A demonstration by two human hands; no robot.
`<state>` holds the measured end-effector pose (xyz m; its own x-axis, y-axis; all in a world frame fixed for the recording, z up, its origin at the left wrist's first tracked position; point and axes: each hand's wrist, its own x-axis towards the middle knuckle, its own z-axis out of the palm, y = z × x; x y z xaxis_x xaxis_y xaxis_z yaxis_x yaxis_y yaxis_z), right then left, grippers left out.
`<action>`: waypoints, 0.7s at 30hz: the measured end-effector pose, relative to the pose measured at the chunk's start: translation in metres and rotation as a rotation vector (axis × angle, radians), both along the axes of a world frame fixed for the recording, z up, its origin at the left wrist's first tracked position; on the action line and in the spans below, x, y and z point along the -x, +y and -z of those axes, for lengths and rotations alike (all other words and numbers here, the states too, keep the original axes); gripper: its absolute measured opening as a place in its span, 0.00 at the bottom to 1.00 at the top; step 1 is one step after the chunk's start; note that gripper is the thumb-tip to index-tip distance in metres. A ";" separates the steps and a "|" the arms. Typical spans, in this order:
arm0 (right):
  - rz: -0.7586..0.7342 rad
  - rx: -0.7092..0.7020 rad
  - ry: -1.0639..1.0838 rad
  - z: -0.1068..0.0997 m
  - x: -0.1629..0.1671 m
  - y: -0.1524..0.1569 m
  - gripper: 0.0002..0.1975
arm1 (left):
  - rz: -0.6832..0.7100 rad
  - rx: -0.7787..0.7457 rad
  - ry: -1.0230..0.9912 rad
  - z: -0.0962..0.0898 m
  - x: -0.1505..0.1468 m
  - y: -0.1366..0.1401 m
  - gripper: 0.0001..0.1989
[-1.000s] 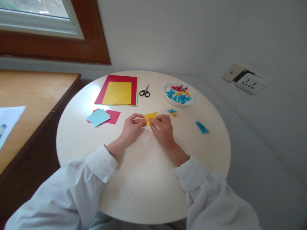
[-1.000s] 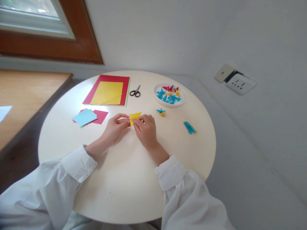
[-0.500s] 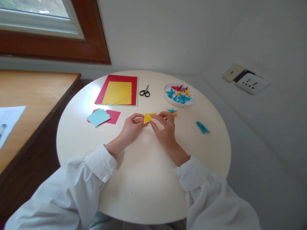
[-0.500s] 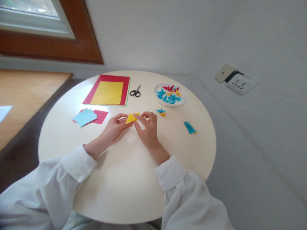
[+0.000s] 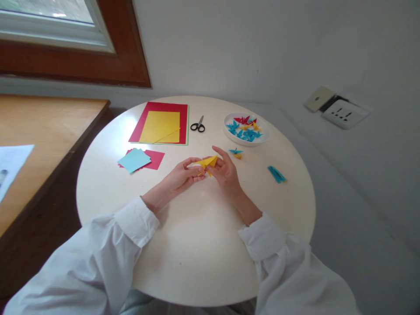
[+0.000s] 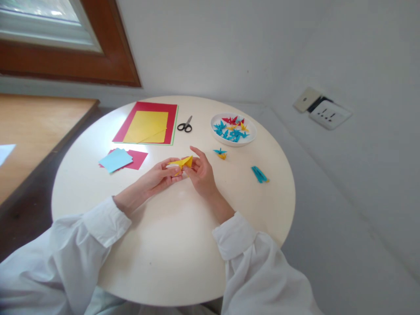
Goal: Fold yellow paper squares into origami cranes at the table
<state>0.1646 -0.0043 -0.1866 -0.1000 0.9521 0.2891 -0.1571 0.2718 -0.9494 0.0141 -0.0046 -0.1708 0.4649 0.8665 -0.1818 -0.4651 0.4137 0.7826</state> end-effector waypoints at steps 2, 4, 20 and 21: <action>0.000 0.022 0.021 -0.002 0.000 0.000 0.25 | 0.014 -0.014 0.000 0.002 0.001 0.001 0.14; 0.016 0.042 0.037 -0.005 0.001 0.000 0.23 | 0.037 -0.038 0.002 0.003 0.001 0.002 0.14; 0.072 0.146 0.030 -0.007 0.004 0.003 0.16 | -0.290 -0.559 0.604 -0.008 -0.001 0.000 0.06; 0.063 0.145 0.020 -0.006 0.004 0.003 0.17 | -0.302 -0.578 0.600 -0.010 -0.001 -0.001 0.04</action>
<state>0.1610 -0.0011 -0.1805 -0.0342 0.9882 0.1495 -0.1636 0.1420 -0.9763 0.0147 -0.0051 -0.1612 0.1683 0.9687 0.1826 0.0651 -0.1957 0.9785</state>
